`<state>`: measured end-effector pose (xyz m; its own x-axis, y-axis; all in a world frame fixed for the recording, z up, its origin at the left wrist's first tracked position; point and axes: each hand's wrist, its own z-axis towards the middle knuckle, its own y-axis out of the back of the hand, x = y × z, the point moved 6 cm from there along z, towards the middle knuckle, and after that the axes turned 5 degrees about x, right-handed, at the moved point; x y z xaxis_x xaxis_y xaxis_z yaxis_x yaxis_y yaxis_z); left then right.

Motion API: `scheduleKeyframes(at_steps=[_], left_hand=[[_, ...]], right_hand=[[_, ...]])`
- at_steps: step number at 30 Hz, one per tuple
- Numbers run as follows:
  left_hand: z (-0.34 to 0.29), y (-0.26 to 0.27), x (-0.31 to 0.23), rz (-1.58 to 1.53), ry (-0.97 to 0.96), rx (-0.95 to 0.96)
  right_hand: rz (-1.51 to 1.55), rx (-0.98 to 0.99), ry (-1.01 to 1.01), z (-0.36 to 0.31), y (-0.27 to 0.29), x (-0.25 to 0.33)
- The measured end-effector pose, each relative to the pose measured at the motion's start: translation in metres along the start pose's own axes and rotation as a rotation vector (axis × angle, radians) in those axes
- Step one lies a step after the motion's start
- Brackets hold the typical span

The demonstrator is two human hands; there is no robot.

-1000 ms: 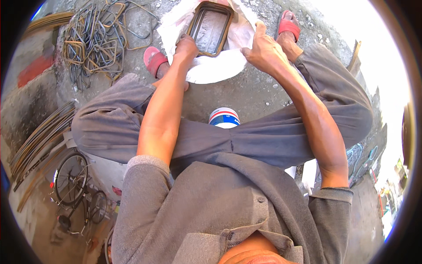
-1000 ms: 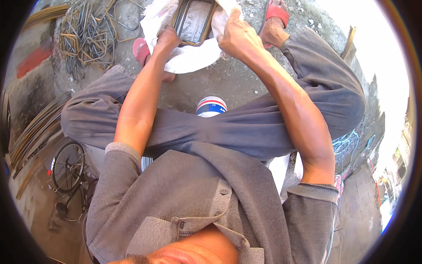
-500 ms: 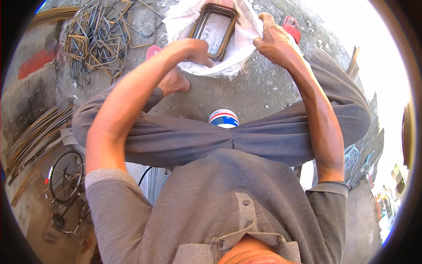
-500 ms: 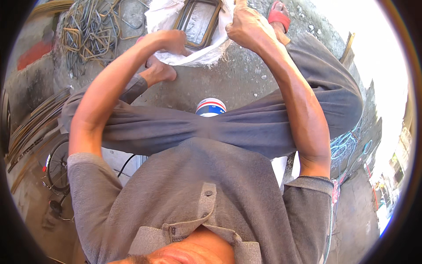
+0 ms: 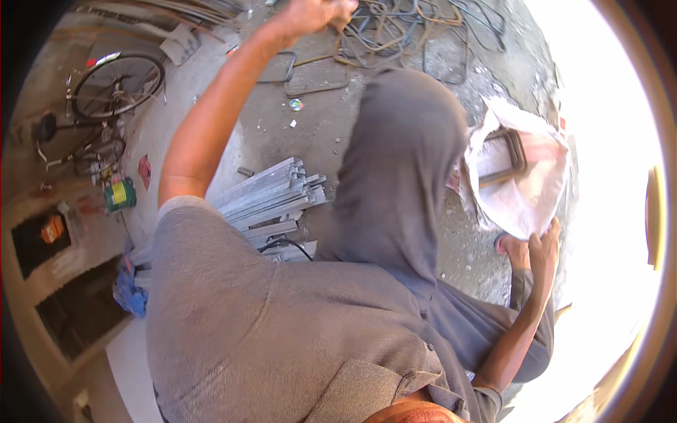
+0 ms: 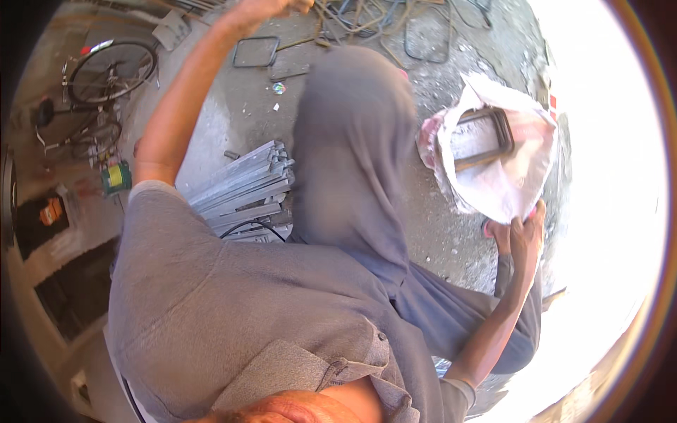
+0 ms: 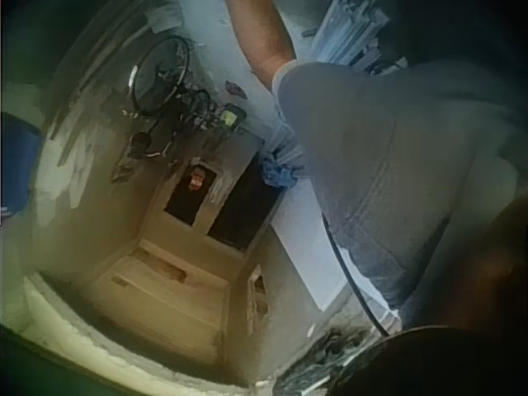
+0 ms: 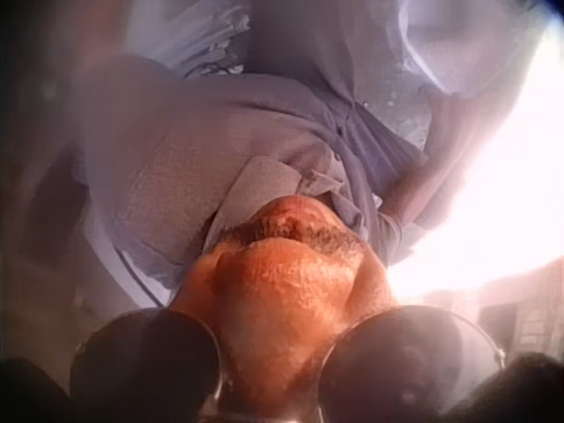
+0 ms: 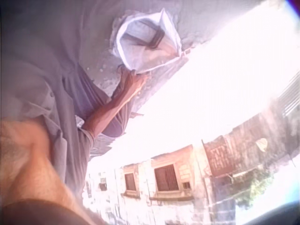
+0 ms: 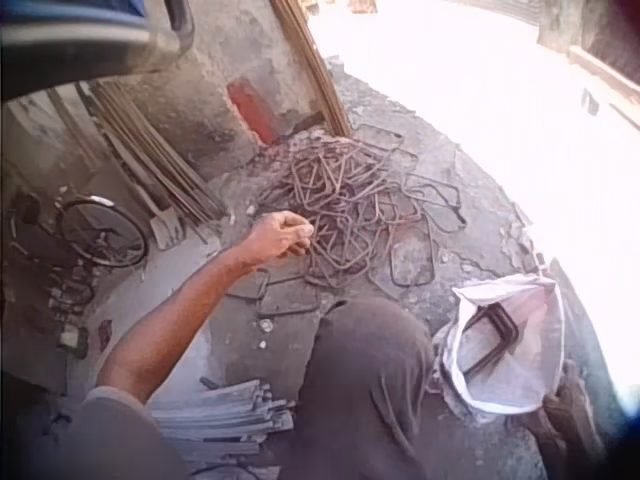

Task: Sort and stack rectangular metal rebar ties into a bag.

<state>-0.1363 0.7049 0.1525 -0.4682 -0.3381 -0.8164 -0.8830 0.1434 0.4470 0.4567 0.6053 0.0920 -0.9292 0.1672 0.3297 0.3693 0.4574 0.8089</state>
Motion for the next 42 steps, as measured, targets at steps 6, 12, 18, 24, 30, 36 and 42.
scheduleKeyframes(at_steps=[6,12,18,24,30,36,42], left_hand=[[-0.064,-0.018,0.292,0.725,0.591,-0.059],[-0.037,-0.042,0.384,0.822,0.645,-0.134],[-0.008,0.044,0.437,0.855,0.697,-0.351],[0.019,0.043,0.439,0.955,0.822,-0.178],[0.007,0.055,0.441,0.87,0.959,-0.229],[-0.026,0.031,0.449,0.694,1.048,-0.12],[-0.027,-0.025,0.381,0.584,0.905,-0.12]], right_hand=[[0.056,0.09,-0.04,0.014,-0.01,0.014],[-0.025,0.252,-0.226,0.012,-0.001,0.022],[-0.15,0.094,-0.249,0.008,-0.006,-0.005],[-0.199,0.029,-0.235,0.002,-0.002,0.009],[-0.083,0.041,-0.227,0.009,-0.007,0.017],[-0.14,-0.01,-0.139,0.01,-0.007,0.018],[-0.169,-0.085,-0.174,-0.016,0.011,-0.007]])
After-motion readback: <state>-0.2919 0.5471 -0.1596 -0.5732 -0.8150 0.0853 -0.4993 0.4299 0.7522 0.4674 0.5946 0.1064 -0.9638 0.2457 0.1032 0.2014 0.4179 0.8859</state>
